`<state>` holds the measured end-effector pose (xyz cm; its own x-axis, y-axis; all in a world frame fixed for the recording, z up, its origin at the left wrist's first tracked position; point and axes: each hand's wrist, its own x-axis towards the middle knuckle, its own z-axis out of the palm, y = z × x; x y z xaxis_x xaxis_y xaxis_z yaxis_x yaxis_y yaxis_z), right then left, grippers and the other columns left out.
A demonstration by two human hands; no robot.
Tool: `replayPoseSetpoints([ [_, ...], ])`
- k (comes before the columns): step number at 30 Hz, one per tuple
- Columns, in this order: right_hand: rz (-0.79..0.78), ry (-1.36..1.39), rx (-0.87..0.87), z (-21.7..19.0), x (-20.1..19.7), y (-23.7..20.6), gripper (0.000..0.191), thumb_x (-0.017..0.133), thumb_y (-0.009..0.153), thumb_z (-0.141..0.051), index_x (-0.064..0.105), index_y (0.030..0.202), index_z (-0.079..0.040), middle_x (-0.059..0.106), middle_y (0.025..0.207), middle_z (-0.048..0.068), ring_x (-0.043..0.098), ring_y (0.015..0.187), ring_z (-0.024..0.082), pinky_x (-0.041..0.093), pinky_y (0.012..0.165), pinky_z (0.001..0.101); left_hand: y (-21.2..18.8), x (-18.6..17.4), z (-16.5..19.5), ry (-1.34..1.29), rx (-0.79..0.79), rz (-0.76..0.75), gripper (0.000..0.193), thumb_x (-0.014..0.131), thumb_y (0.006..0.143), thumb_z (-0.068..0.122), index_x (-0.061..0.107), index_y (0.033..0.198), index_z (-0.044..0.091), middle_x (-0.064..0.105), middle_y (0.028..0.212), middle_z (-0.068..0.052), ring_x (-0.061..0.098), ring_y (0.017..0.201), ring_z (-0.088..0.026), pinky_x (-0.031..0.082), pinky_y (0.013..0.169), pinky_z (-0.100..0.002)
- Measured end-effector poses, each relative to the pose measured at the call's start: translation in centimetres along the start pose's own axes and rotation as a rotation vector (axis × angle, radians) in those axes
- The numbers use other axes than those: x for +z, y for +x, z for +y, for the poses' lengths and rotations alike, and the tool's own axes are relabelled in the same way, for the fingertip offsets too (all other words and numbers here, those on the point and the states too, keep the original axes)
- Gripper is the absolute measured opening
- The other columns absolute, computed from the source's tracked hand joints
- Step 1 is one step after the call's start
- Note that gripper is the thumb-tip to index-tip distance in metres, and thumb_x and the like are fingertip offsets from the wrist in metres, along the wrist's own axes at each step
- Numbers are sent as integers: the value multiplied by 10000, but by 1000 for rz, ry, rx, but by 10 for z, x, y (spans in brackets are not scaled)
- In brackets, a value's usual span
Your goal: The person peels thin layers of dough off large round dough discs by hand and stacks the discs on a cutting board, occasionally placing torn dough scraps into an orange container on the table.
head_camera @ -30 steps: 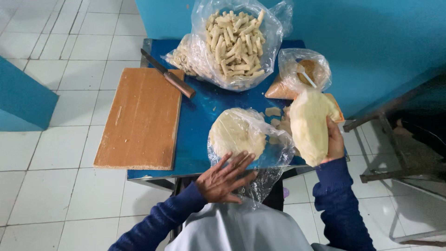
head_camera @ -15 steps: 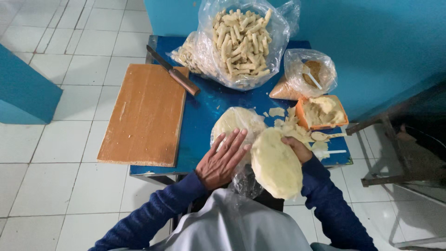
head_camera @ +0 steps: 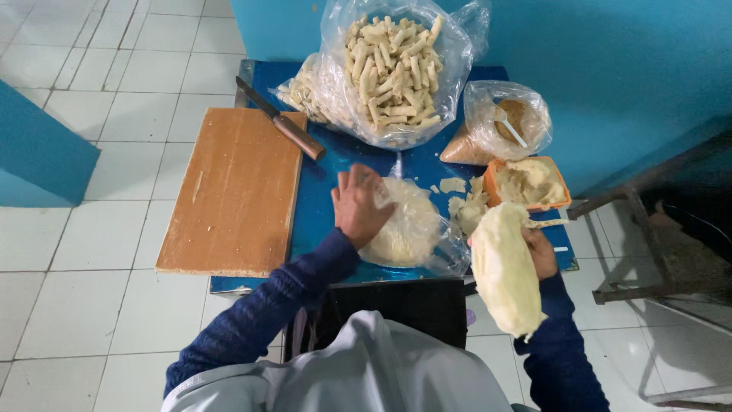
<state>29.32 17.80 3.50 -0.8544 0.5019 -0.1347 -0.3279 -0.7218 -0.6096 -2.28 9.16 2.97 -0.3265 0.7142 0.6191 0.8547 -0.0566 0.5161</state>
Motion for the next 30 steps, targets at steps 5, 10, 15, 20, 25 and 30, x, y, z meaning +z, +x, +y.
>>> replayPoseSetpoints([
  [5,-316,118,153,25,-24,-23,614,605,1012,-366,527,1404,99,549,1423,394,692,1097,445,566,896,564,20,8,-30,-382,-284,-366,877,952,620,350,449,1230,-31,585,1155,-252,622,1041,-407,508,894,-441],
  [10,210,-71,180,53,-46,6,548,597,935,-310,569,1370,22,672,1273,223,715,1096,333,550,976,471,44,12,-41,-431,-458,-916,847,909,662,432,610,1282,-61,718,1224,-212,708,1102,-310,562,939,-401],
  [15,227,4,139,34,-19,55,509,548,985,-314,576,1385,-1,711,1254,176,712,1090,299,544,970,441,39,2,-21,-599,-319,-745,846,961,676,301,513,1317,-22,665,1170,-178,632,1113,-283,522,905,-397],
  [20,203,-3,73,18,10,68,502,509,1012,-311,584,1389,10,707,1270,173,709,1102,296,545,986,434,32,-40,26,-335,-257,-488,647,884,712,282,513,1173,22,706,1006,-199,686,999,-371,528,827,-449],
  [25,149,-45,-64,-6,6,61,487,500,1025,-297,575,1377,30,700,1271,186,706,1114,306,549,992,432,21,-56,52,-123,268,-189,433,683,823,53,513,1220,39,663,1174,-187,642,1136,-380,516,947,-468],
  [30,241,-118,-76,-15,-30,42,488,514,1015,-280,576,1398,16,698,1280,175,696,1110,289,544,968,418,-19,-23,47,166,687,-158,375,604,843,98,531,1209,53,538,1417,-214,522,1330,-379,441,1096,-496],
])
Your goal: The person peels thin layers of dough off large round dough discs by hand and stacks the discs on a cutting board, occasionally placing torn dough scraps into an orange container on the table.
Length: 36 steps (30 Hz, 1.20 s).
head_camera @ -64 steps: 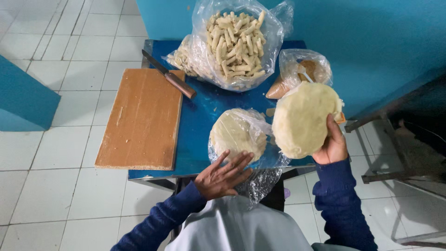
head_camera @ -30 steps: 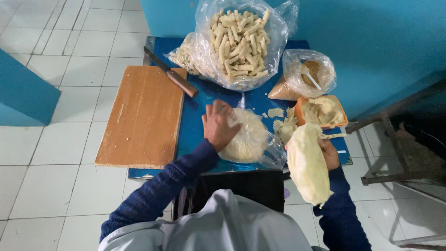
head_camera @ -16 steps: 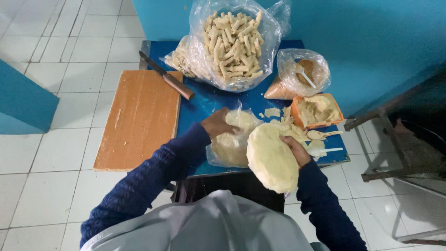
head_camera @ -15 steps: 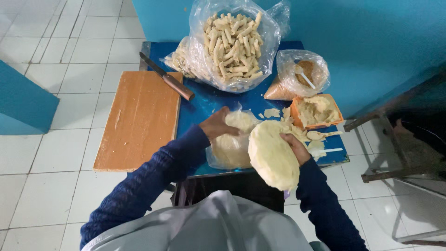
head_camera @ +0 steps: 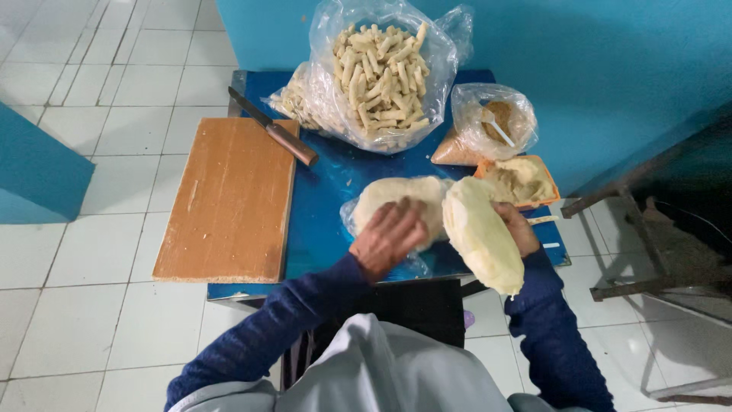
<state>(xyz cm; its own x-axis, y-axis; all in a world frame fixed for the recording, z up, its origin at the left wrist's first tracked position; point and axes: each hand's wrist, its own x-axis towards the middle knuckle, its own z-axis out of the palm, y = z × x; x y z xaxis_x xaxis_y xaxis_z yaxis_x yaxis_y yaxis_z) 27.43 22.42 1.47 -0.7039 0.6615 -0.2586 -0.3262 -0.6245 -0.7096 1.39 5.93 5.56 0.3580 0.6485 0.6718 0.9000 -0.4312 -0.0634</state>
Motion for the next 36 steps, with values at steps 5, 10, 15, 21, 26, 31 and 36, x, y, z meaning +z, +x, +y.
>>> replayPoseSetpoints([
  [5,173,-140,52,-8,-25,-17,487,528,1050,-318,558,1427,-12,672,1315,128,664,1146,240,515,990,407,-26,28,3,-184,121,-170,529,636,828,174,548,1339,70,503,1503,-157,418,1464,-291,284,1221,-490],
  [10,149,-88,-175,-28,12,-15,514,513,1022,-351,552,1439,-52,679,1349,102,668,1186,234,517,1027,389,-20,29,20,-222,-4,-320,588,711,857,359,502,1300,33,459,1509,-219,344,1504,-345,209,1246,-527],
  [15,10,-40,-310,-27,81,5,501,531,1047,-339,538,1454,-46,655,1366,107,656,1202,240,520,1031,400,-26,-4,5,-1194,-475,-161,662,642,998,364,413,1515,21,479,1539,-194,461,1463,-296,379,1229,-481],
  [21,-175,-598,-349,23,123,19,625,612,1023,-341,419,1526,-24,566,1430,129,546,1283,198,466,1058,357,-22,-21,10,-2014,-1146,529,672,711,894,98,417,1492,9,543,1428,-181,575,1262,-334,504,1004,-496],
  [26,-283,-1496,-547,-12,91,60,849,641,960,-551,400,1565,-6,502,1544,211,513,1397,301,421,1150,389,-51,-40,3,-2010,-1201,641,640,673,907,96,413,1483,-6,589,1399,-194,624,1236,-349,546,993,-505],
  [31,-273,-1799,-250,-12,80,95,1185,788,748,-657,276,1581,13,415,1538,274,416,1419,391,347,1151,428,-74,-35,2,-1978,-1249,738,656,641,906,80,385,1507,19,562,1435,-182,601,1277,-346,531,1024,-504],
  [36,-211,-1870,39,-6,92,104,995,806,641,-663,562,1378,-41,678,1341,197,653,1246,312,498,1071,389,-89,-26,-2,-1928,-1206,814,674,636,917,71,357,1529,28,534,1464,-168,559,1328,-334,490,1086,-497],
])
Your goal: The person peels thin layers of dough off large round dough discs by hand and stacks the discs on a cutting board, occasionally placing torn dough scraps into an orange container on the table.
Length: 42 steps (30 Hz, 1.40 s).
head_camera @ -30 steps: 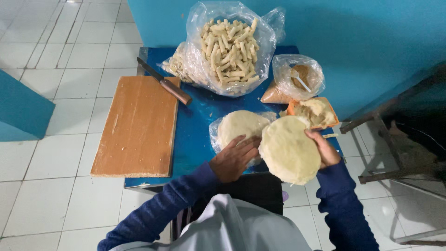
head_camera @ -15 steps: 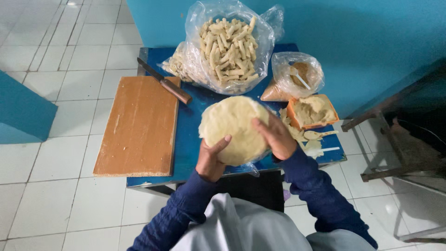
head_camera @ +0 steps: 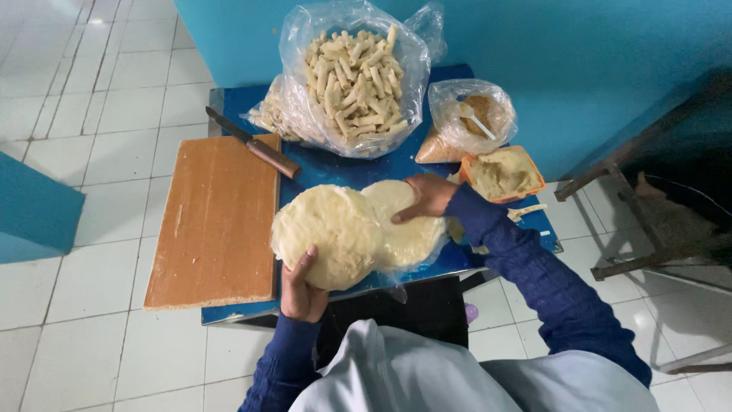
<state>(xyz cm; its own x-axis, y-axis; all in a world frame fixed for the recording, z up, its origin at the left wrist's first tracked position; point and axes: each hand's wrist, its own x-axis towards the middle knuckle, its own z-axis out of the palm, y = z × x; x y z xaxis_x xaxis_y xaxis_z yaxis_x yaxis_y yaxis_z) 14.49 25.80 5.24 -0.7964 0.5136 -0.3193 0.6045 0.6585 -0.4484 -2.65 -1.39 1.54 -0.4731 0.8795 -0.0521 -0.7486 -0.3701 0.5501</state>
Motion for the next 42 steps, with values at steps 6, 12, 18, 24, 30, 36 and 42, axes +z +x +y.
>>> replayPoseSetpoints([
  [6,196,247,-131,-10,10,-30,641,891,696,-424,587,1128,-60,707,1052,125,680,1005,223,533,879,344,2,-17,-3,-9,26,22,678,632,924,90,345,1538,50,528,1467,-171,549,1330,-345,480,1075,-515],
  [12,350,671,-239,-3,-38,-57,514,881,768,-216,608,1170,-47,681,1070,72,658,1008,192,534,892,320,7,-20,-11,-96,18,49,672,628,934,116,346,1542,83,522,1475,-149,542,1339,-334,479,1088,-528],
  [18,790,1040,-226,54,-175,-90,472,713,975,-187,620,1399,-3,710,1292,132,719,1098,213,581,960,350,11,-15,-19,-98,-66,45,634,623,952,146,374,1528,55,532,1482,-159,552,1337,-340,483,1082,-524],
  [24,1169,1050,-228,79,-234,-18,390,864,950,-186,708,1211,58,784,1097,137,784,884,225,645,760,354,14,-10,-27,-147,-114,33,638,622,937,174,375,1517,74,550,1458,-134,564,1316,-328,494,1062,-512],
  [30,816,775,429,57,-211,33,339,833,886,-344,743,1081,-82,730,876,45,635,604,183,469,509,320,13,-10,-23,-193,-181,54,643,545,985,365,389,1519,43,566,1462,-163,581,1308,-329,500,1057,-495],
  [36,398,-189,440,39,-206,55,385,765,910,-256,686,1262,-121,718,1144,83,667,874,248,516,755,380,9,-10,-19,-152,-199,70,641,515,1003,394,394,1520,35,557,1475,-162,573,1320,-316,478,1087,-469],
  [42,741,84,-222,2,-212,65,182,690,1044,-202,741,1194,-112,759,1158,61,729,1004,148,575,848,322,3,-6,-19,-178,-195,75,617,511,1001,369,402,1521,55,554,1479,-145,569,1326,-302,466,1098,-469],
])
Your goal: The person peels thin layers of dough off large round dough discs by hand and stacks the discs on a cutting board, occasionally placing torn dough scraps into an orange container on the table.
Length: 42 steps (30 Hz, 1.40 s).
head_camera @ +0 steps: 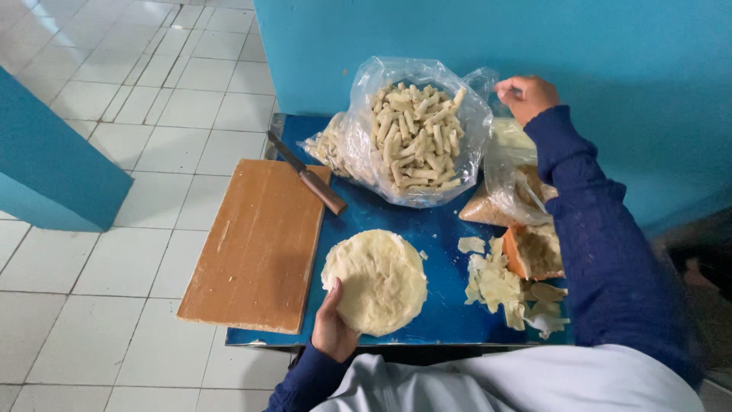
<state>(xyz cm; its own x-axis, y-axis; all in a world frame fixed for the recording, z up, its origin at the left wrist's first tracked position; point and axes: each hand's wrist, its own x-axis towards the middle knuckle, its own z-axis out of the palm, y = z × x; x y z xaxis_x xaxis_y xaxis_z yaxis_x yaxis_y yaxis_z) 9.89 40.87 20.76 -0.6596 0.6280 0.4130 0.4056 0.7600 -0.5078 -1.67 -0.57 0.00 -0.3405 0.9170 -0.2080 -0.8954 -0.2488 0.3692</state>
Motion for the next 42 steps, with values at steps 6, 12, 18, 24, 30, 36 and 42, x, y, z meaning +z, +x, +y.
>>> replayPoseSetpoints([
  [6,84,-26,-340,-91,40,-82,121,679,1050,-90,784,1079,-142,687,974,65,636,819,199,540,697,338,3,0,3,-155,-64,-68,606,508,1012,398,401,1524,93,549,1482,-105,550,1329,-300,461,1084,-479],
  [12,423,20,-207,-58,28,-39,215,619,1008,52,715,1132,-96,659,1089,100,679,889,179,553,686,302,-15,-7,9,-89,-33,-57,605,519,1020,383,409,1527,72,561,1479,-133,550,1343,-314,456,1103,-497],
  [18,139,-436,-210,-27,43,4,178,705,938,-43,817,1039,-139,747,965,118,693,915,303,544,813,404,-25,-24,13,-52,2,-57,612,518,1004,376,382,1536,106,512,1508,-127,534,1348,-331,458,1075,-543],
  [24,-128,-224,53,-41,20,-17,180,643,981,-150,803,1060,-126,763,1038,124,720,925,292,546,825,367,-32,-39,23,-130,30,-74,624,500,1013,391,343,1558,131,477,1542,-118,489,1385,-340,449,1091,-568],
  [30,-221,-403,-81,-36,27,-93,255,667,945,-222,696,1175,-115,772,1068,106,724,939,305,550,897,464,-37,-32,29,-111,72,-88,644,493,1018,406,324,1565,112,463,1547,-137,483,1382,-361,434,1077,-593],
  [36,-211,-939,-284,-26,89,-125,325,708,818,-371,705,1081,-179,757,1085,99,642,1213,297,81,1035,842,-45,-14,26,-54,71,-86,654,512,994,398,320,1572,163,465,1541,-117,499,1368,-343,438,1066,-572],
  [42,-84,-791,-283,-45,71,-170,180,646,913,-314,762,1039,-259,728,1171,105,617,1248,337,180,1090,707,-50,-16,28,-74,137,-89,641,502,1018,394,329,1575,129,477,1543,-126,499,1379,-338,436,1090,-569],
])
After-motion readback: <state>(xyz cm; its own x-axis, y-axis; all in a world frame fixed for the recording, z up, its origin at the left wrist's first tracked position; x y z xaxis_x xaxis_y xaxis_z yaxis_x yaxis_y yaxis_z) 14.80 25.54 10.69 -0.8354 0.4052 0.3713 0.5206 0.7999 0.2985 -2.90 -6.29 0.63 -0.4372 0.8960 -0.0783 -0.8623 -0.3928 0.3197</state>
